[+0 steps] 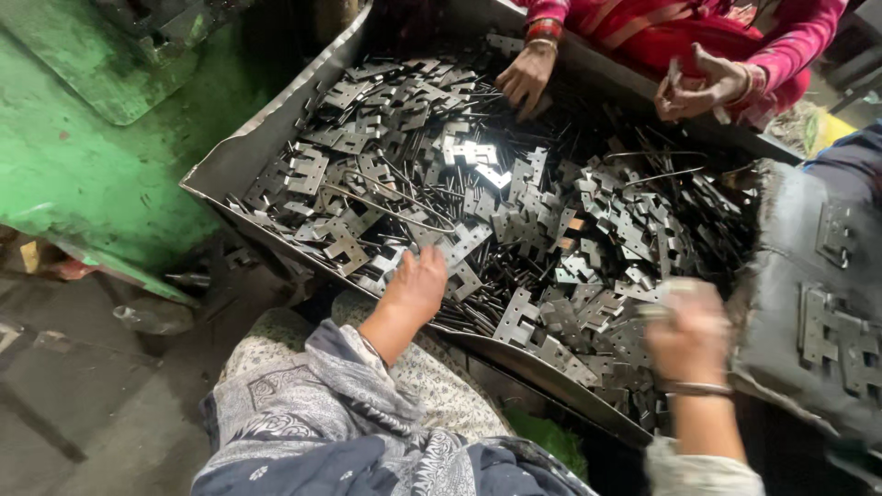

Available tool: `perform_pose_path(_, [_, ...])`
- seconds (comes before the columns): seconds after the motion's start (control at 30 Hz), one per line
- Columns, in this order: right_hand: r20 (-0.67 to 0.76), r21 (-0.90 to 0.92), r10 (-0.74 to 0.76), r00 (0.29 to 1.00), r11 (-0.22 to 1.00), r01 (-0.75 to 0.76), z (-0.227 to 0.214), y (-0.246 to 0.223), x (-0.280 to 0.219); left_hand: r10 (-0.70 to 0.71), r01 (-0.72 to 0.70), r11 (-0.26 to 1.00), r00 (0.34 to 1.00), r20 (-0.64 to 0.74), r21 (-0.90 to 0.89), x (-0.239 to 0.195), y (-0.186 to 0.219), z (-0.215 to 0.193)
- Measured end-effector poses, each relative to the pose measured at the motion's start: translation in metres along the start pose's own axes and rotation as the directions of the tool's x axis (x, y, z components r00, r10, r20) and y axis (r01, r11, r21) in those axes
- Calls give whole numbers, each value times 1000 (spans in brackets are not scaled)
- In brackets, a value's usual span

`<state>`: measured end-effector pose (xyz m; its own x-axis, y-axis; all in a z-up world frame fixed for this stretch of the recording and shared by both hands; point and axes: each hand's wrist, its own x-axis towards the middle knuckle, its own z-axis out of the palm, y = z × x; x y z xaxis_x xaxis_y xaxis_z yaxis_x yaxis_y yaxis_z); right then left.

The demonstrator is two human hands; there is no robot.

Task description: The person sorts through a large bin of metal plates and pins by hand, picking up individual pieces and moving them within the bin.

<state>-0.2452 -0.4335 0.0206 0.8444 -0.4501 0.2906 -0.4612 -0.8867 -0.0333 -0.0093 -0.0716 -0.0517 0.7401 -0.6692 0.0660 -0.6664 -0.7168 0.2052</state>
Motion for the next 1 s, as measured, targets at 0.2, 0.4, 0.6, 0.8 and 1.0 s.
perform_pose_path(0.2, [25,114,-218,976,970,214,47,-103,-22,-253,256,296,950,184,-920,16,-50,-44])
perform_pose_path(0.4, [68,590,-24,997,807,-21,49,-79,-40,3,200,-532,972,235,-823,7,-19,-82])
perform_pose_path(0.6, [89,950,307,948,261,-174,16,-25,-32,284,-295,923,956,-78,-248,41,58,14])
perform_pose_path(0.8, [657,629,266,705,-710,-318,21,9,-30,301,-301,953,953,-21,-13,34,65,20])
perform_pose_path(1.0, [702,685,254,666,-498,-531,23,-53,-14,-174,-135,507,951,-255,-851,29,73,-2])
